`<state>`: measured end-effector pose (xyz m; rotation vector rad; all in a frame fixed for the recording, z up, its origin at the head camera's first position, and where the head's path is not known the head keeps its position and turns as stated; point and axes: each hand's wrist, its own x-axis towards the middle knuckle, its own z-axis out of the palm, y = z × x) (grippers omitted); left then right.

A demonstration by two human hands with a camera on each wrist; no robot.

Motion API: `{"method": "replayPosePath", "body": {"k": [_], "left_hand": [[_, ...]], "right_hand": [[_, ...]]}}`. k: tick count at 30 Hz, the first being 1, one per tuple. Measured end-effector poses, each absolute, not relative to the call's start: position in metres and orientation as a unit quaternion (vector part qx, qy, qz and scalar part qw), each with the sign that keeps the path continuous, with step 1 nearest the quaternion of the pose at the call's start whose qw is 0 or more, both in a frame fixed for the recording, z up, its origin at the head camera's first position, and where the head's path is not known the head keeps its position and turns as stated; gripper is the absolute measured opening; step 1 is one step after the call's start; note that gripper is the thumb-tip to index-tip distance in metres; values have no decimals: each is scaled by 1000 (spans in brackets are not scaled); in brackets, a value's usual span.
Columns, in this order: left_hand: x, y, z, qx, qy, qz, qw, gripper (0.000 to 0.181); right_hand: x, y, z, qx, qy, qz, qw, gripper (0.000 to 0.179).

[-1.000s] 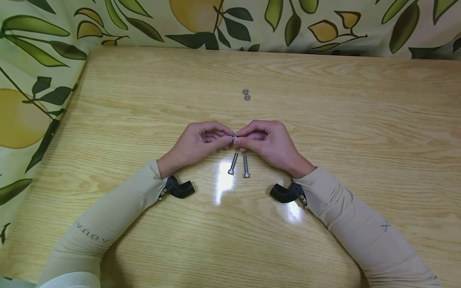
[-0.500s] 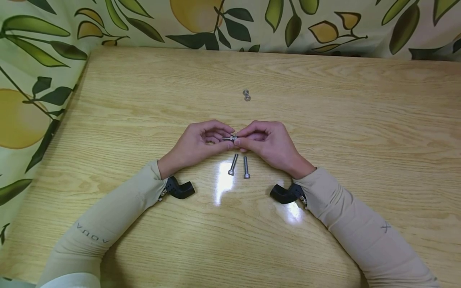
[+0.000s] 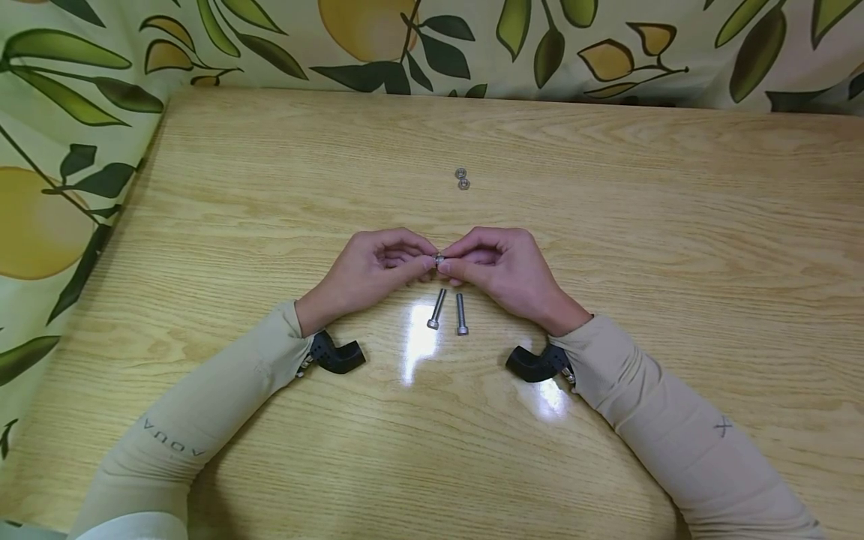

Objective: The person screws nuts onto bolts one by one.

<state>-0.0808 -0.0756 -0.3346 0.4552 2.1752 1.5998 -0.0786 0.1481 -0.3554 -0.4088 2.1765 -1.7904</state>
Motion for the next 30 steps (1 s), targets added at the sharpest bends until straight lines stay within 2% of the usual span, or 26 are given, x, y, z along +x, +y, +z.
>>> {"method": "replayPosePath", "body": {"k": [4, 10, 15, 21, 30], "left_hand": [[-81, -76, -334, 168, 785, 565, 192, 25], [-83, -77, -341, 171, 789, 558, 192, 20], [-83, -77, -343, 180, 789, 556, 187, 28], [-80, -75, -333, 170, 788, 558, 197, 19], [-82, -77, -340, 173, 791, 557, 184, 23]], "right_hand": [[-78, 148, -355, -142, 756, -622, 147, 16], [-79, 148, -354, -143, 756, -622, 146, 17], [-79, 148, -355, -147, 755, -623, 144, 16], [-79, 149, -354, -150, 756, -621, 145, 16], [-78, 150, -356, -150, 761, -612, 153, 15]]}}
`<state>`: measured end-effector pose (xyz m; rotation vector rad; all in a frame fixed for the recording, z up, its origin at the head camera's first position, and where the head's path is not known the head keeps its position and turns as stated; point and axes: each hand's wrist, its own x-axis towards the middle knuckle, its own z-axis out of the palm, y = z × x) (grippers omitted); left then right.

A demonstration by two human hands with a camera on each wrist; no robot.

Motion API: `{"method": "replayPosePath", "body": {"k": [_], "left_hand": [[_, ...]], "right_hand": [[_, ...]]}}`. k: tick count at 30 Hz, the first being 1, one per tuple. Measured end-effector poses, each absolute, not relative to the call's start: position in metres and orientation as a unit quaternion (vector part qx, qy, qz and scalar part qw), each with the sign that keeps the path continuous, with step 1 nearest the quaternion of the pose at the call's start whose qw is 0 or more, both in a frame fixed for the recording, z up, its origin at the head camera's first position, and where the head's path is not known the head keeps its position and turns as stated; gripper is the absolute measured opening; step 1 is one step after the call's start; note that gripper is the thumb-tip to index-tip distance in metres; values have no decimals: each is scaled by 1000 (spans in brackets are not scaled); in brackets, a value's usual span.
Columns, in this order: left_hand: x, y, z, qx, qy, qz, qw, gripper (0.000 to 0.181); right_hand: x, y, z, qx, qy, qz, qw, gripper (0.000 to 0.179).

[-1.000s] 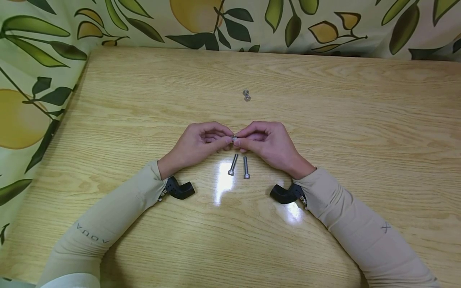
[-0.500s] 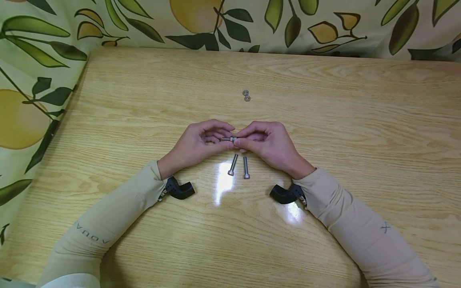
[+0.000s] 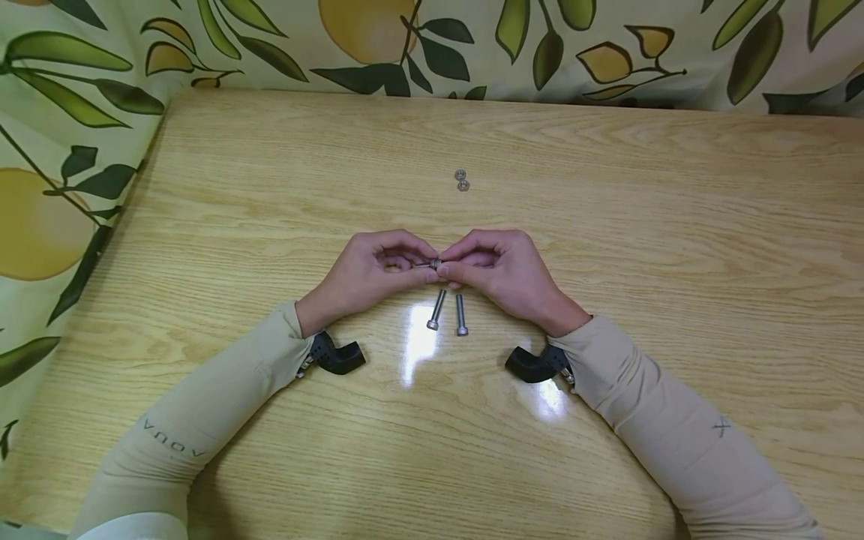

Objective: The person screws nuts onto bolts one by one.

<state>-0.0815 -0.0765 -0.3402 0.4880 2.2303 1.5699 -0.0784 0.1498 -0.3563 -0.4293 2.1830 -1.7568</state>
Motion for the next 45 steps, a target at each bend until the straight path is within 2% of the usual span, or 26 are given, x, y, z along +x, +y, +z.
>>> {"method": "replayPosePath", "body": {"k": [7, 13, 22, 27, 36, 45], "left_hand": [[-85, -77, -354, 207, 786, 565, 144, 26], [-86, -78, -352, 204, 806, 549, 89, 17], [-81, -85, -324, 148, 799, 575, 95, 15], [-82, -90, -319, 156, 788, 589, 90, 15], [-88, -111, -322, 183, 785, 589, 62, 15], [-95, -135, -320, 201, 847, 490, 38, 14]], "right_hand": [[-76, 150, -351, -150, 736, -641, 157, 20], [-75, 146, -344, -152, 745, -633, 145, 20], [-80, 130, -331, -200, 835, -509, 66, 16], [-82, 125, -320, -199, 842, -498, 54, 14], [-87, 110, -309, -195, 840, -500, 74, 11], [-100, 94, -313, -202, 850, -475, 106, 10]]}}
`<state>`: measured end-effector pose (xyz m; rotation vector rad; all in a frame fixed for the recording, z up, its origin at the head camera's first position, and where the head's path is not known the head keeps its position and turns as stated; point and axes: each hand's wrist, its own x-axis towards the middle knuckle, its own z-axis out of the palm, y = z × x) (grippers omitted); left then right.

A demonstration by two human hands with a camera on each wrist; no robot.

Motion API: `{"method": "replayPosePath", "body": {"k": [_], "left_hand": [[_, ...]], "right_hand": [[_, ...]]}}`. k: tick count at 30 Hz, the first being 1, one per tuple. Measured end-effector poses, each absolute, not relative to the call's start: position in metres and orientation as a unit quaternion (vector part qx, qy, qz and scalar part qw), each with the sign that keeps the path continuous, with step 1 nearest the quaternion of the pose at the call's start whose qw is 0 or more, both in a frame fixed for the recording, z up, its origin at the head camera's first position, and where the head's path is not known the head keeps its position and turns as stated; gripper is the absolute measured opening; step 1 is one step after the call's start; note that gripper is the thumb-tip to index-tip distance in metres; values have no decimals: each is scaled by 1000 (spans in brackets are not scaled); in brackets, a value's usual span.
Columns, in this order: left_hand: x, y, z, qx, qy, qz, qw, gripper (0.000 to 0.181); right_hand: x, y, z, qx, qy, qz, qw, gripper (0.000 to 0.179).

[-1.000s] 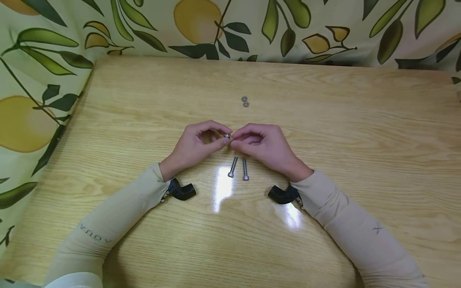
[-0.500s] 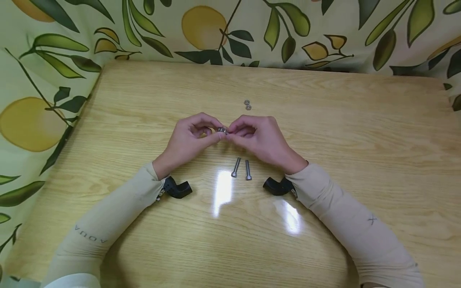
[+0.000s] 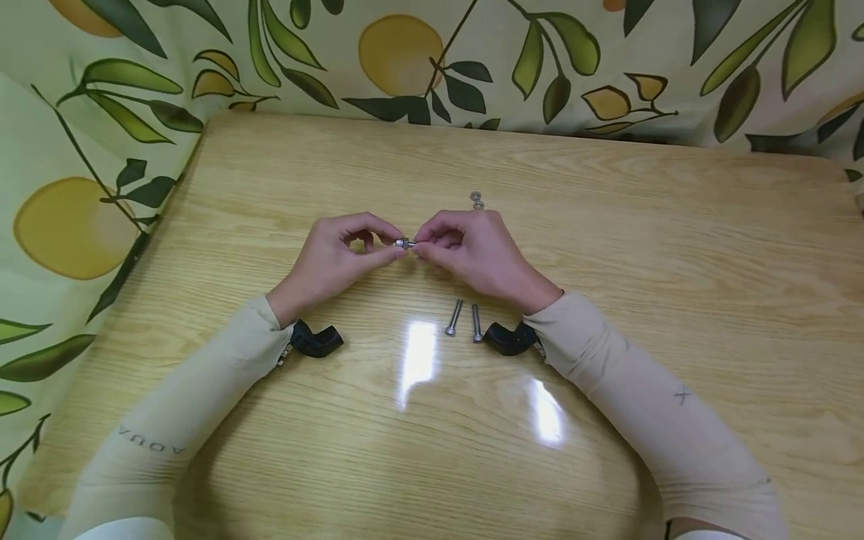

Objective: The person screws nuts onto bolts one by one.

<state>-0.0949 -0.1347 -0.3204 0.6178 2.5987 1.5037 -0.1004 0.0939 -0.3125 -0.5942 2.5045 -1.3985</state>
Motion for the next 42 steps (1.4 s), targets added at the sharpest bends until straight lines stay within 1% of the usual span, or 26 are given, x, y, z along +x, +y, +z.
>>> {"method": "replayPosePath", "body": {"k": [6, 13, 23, 28, 35, 42], "left_hand": [[-104, -148, -328, 251, 886, 389, 10, 12], [-113, -160, -326, 257, 912, 318, 36, 13], [-119, -165, -329, 251, 915, 306, 81, 15], [-121, -166, -331, 249, 916, 301, 90, 15], [-121, -166, -329, 245, 922, 287, 90, 16], [-120, -167, -326, 238, 927, 273, 96, 18]], "right_hand": [[-115, 79, -322, -239, 869, -418, 115, 9], [-132, 59, -327, -290, 885, -350, 103, 6], [-140, 47, -325, -325, 890, -297, 120, 6], [-141, 46, -327, -329, 890, -288, 130, 5], [-138, 51, -324, -329, 891, -283, 135, 5], [-137, 62, -318, -325, 896, -278, 124, 6]]}}
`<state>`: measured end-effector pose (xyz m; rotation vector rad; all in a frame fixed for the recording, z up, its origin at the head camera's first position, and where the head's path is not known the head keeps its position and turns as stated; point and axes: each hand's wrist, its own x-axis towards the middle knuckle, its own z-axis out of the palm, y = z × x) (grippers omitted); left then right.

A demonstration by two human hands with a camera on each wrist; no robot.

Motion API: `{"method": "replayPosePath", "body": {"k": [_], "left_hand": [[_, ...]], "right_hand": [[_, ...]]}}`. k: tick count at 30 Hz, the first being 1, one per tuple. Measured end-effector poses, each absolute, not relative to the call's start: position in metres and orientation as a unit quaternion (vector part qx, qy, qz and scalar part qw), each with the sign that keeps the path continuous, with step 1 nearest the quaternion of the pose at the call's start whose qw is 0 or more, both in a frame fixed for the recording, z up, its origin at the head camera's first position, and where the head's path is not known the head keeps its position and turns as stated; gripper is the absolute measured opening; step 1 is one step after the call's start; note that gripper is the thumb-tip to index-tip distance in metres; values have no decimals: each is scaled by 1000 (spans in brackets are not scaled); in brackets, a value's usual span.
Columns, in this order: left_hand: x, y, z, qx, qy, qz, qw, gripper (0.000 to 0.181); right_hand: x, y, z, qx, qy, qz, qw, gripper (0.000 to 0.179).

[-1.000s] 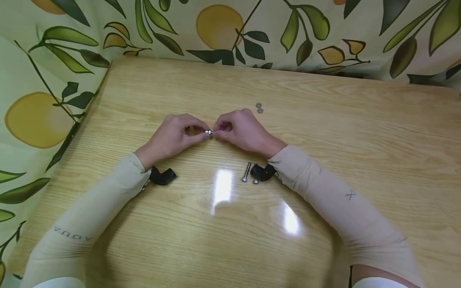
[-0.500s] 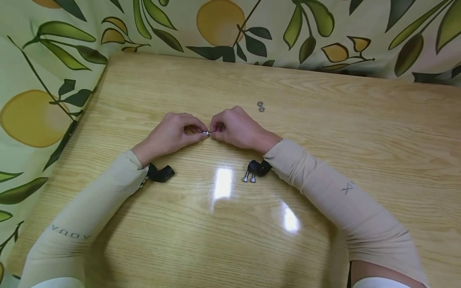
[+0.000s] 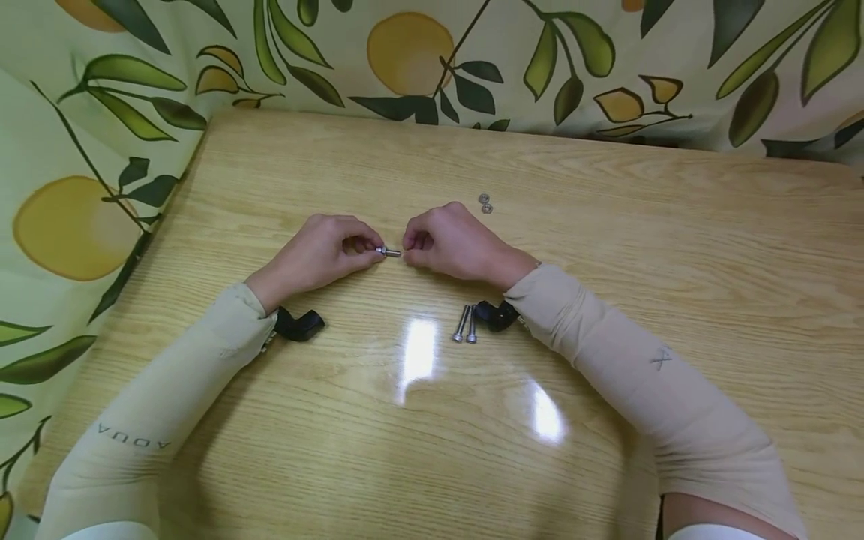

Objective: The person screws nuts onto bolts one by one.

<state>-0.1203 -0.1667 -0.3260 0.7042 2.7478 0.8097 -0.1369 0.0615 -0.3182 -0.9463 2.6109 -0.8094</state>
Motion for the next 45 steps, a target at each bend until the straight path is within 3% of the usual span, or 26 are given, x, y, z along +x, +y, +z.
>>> {"method": "replayPosePath", "body": {"k": [12, 25, 34, 45], "left_hand": [[-120, -164, -317, 209, 941, 254, 82, 24], [-126, -133, -305, 228, 930, 286, 22, 22], [-134, -98, -309, 233, 922, 305, 49, 21], [-163, -49, -312, 284, 922, 248, 87, 26]], "right_hand": [[-121, 101, -308, -288, 910, -282, 98, 7], [-71, 136, -304, -279, 921, -261, 77, 11], [-47, 138, -314, -326, 899, -280, 80, 16], [-41, 145, -325, -344, 890, -291, 67, 12]]}}
